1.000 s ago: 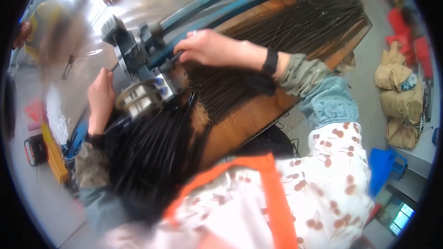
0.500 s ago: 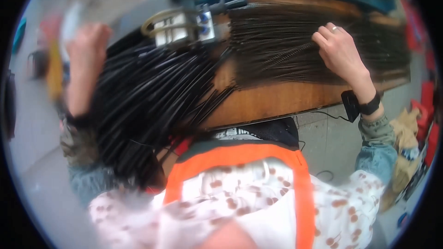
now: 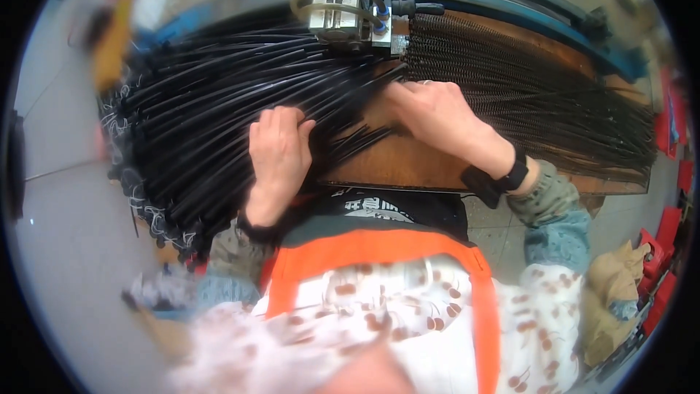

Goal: Organizing long black rods into a bundle using a mechanical alignment jig on a production workbench.

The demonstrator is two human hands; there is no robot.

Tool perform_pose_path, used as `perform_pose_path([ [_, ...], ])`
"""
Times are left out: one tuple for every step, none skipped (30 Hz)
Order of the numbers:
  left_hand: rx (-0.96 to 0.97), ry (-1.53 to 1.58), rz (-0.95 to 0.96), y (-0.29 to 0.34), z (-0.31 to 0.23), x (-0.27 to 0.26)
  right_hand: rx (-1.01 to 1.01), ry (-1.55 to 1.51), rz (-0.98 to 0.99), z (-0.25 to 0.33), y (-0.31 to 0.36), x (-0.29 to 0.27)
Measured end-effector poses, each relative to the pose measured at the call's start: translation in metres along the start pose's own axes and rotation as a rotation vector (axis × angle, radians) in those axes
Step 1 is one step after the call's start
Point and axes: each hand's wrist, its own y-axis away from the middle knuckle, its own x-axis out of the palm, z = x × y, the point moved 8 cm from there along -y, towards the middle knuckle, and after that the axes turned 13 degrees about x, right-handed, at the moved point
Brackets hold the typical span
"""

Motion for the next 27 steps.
perform_pose_path([
  [-0.006,0.046,-0.004,0.000,0.002,-0.003,0.052,-0.118,-0.057,-0.002,-0.004,-0.004],
  [0.037,0.065,-0.086,-0.003,0.000,-0.013,0.043,-0.113,-0.060,0.000,-0.005,-0.007],
  [0.035,0.061,-0.095,-0.004,-0.001,-0.021,0.309,-0.337,-0.121,-0.020,-0.005,-0.015],
  [0.058,0.039,-0.052,-0.006,-0.004,-0.027,0.574,-0.561,-0.181,-0.042,-0.001,-0.017],
  [0.088,0.023,-0.006,-0.007,-0.009,-0.031,0.573,-0.554,-0.187,-0.046,0.000,-0.017],
  [0.086,0.028,-0.008,-0.005,-0.010,-0.033,0.545,-0.704,-0.164,-0.050,0.001,-0.012],
  [0.088,0.029,-0.015,-0.005,-0.013,-0.038,0.512,-0.854,-0.139,-0.053,0.001,-0.010],
  [0.082,0.019,-0.004,-0.005,-0.014,-0.044,0.630,-0.979,-0.036,-0.053,0.003,-0.006],
  [0.073,0.007,0.008,-0.004,-0.013,-0.047,0.623,-0.977,-0.034,-0.050,0.003,-0.006],
  [0.105,-0.016,-0.028,-0.002,-0.014,-0.052,0.606,-1.014,-0.075,-0.048,0.002,-0.007],
  [0.107,-0.015,-0.035,-0.003,-0.014,-0.055,0.592,-1.045,-0.124,-0.048,0.003,-0.012],
  [0.119,-0.027,-0.041,-0.004,-0.014,-0.062,0.588,-1.039,-0.127,-0.048,0.003,-0.010],
  [0.129,-0.039,-0.045,-0.004,-0.015,-0.069,0.576,-1.052,-0.154,-0.049,0.002,-0.007],
  [0.153,-0.048,-0.036,-0.007,-0.018,-0.072,0.571,-1.063,-0.202,-0.053,0.007,-0.010],
  [0.175,-0.040,-0.044,-0.011,-0.021,-0.076,0.576,-1.056,-0.226,-0.057,0.011,-0.015],
  [0.197,-0.051,-0.031,-0.016,-0.023,-0.077,0.488,-0.873,-0.267,-0.055,0.012,-0.027],
  [0.206,-0.074,-0.014,-0.018,-0.021,-0.082,0.393,-0.699,-0.292,-0.049,0.009,-0.034],
  [0.227,-0.098,0.004,-0.021,-0.019,-0.087,0.253,-0.528,-0.359,-0.042,0.006,-0.045],
  [0.247,-0.123,0.024,-0.027,-0.019,-0.093,0.259,-0.525,-0.378,-0.043,0.003,-0.052],
  [0.268,-0.136,0.068,-0.035,-0.021,-0.097,0.041,-0.218,-0.563,-0.021,0.008,-0.076],
  [0.290,-0.146,0.112,-0.042,-0.023,-0.100,-0.173,0.105,-0.722,0.002,0.019,-0.086],
  [0.331,-0.150,0.128,-0.050,-0.025,-0.101,-0.211,0.148,-0.753,0.003,0.023,-0.091],
  [0.377,-0.139,0.141,-0.060,-0.030,-0.101,-0.281,0.136,-0.734,0.002,0.026,-0.096],
  [0.425,-0.080,0.143,-0.073,-0.034,-0.097,-0.286,0.087,-0.716,-0.007,0.027,-0.100],
  [0.477,-0.020,0.146,-0.087,-0.039,-0.094,-0.289,0.041,-0.701,-0.015,0.030,-0.102],
  [0.508,0.089,0.189,-0.105,-0.047,-0.092,-0.239,-0.086,-0.672,-0.027,0.031,-0.104],
  [0.544,0.181,0.195,-0.117,-0.047,-0.085,-0.189,-0.211,-0.651,-0.041,0.031,-0.103],
])
